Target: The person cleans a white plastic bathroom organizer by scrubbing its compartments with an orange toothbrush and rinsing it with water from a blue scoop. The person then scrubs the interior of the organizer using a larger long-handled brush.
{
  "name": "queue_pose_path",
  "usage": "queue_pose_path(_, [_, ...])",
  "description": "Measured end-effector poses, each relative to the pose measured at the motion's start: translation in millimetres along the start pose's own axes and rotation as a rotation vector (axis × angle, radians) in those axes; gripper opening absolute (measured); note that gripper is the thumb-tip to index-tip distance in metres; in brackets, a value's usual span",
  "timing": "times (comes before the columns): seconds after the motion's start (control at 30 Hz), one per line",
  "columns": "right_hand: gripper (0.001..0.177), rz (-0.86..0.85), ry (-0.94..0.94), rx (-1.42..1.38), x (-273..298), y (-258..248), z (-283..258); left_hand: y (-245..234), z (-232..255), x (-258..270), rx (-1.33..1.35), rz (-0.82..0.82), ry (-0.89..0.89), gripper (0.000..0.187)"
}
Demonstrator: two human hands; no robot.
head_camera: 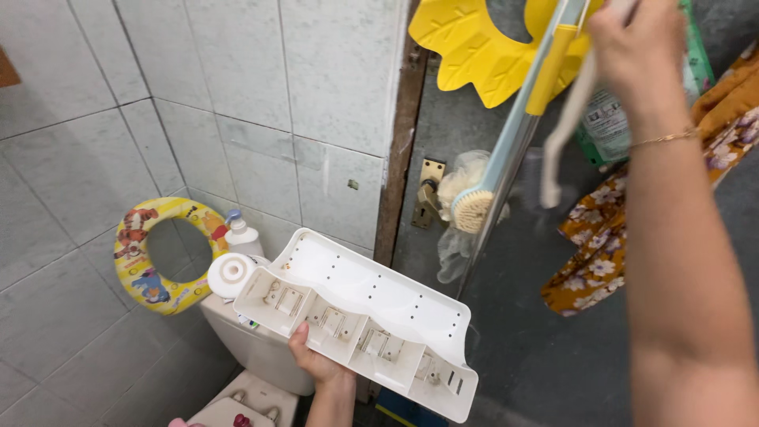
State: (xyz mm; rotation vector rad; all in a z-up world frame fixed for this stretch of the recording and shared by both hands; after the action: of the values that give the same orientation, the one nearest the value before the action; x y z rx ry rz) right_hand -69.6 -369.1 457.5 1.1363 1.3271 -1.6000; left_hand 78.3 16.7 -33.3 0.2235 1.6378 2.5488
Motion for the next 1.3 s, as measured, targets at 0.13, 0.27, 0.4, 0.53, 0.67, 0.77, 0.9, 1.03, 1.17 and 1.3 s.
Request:
queue_pose_path(0.13, [0.02, 0.052, -0.015, 0.055, -18.3, 3.5, 8.6, -6.2, 12.2, -0.6, 0.028, -0.012, 0.045, 0.084])
queue_pose_path(0.27, [0.025, -0.024, 0.107, -0.075, -12.3, 12.7, -5.1, -18.1, 18.7, 0.4, 0.032, 0.015, 0.093, 0.083])
queue_pose_path(0.4, [0.031, -0.124, 0.186, -0.266, 14.7, 16.5, -38.7, -30.6, 19.7, 5.3, 0.052, 0.037, 0.078, 0.082])
queue_pose_path(0.53, [0.037, -0.167, 0.23, -0.516, 10.0, 37.6, -55.1, -41.8, 35.3, 15.7, 0.052, 0.076, 0.119, 0.08])
queue_pose_path(0.67, [0.043, -0.264, 0.219, -0.936, 48.8, 69.1, -119.2, -60.1, 50.9, 27.6, 0.117, 0.076, 0.149, 0.079])
queue_pose_path(0.77, [0.047, -0.366, 0.223, -1.309, 107.7, 87.4, -184.1, -86.1, 68.9, 44.5, 0.128, 0.069, 0.244, 0.079])
queue_pose_path(0.9, [0.054, -0.45, 0.277, -1.659, 192.4, 81.4, -286.6, -129.8, 106.2, 67.6, 0.088, 0.091, 0.369, 0.079])
queue_pose_path(1.03, [0.04, -0.302, 0.346, -1.764, 263.8, 55.1, -357.7, -179.8, 153.4, 101.9, 0.011, 0.184, 0.508, 0.078])
queue_pose_path(1.17, [0.044, -0.23, 0.377, -1.921, 341.1, 41.4, -434.8, -235.4, 212.3, 139.5, 0.057, 0.316, 0.593, 0.078])
queue_pose_path(1.3, [0.054, -0.354, -0.12, -1.446, 368.4, 0.5, -519.7, -274.2, 289.1, 178.8, 0.069, 0.357, 0.73, 0.078])
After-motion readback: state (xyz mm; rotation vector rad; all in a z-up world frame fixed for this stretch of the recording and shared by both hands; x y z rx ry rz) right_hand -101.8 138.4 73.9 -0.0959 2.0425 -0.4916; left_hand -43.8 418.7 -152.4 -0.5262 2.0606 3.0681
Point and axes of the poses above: each hand's wrist, its own x-axis away from the middle knuckle, its own y-axis out of the palm, z = x × y, the point moved 9 cm from there along -x, towards the middle knuckle, and after that the axes turned 3 degrees about -x, right-handed, at the moved point
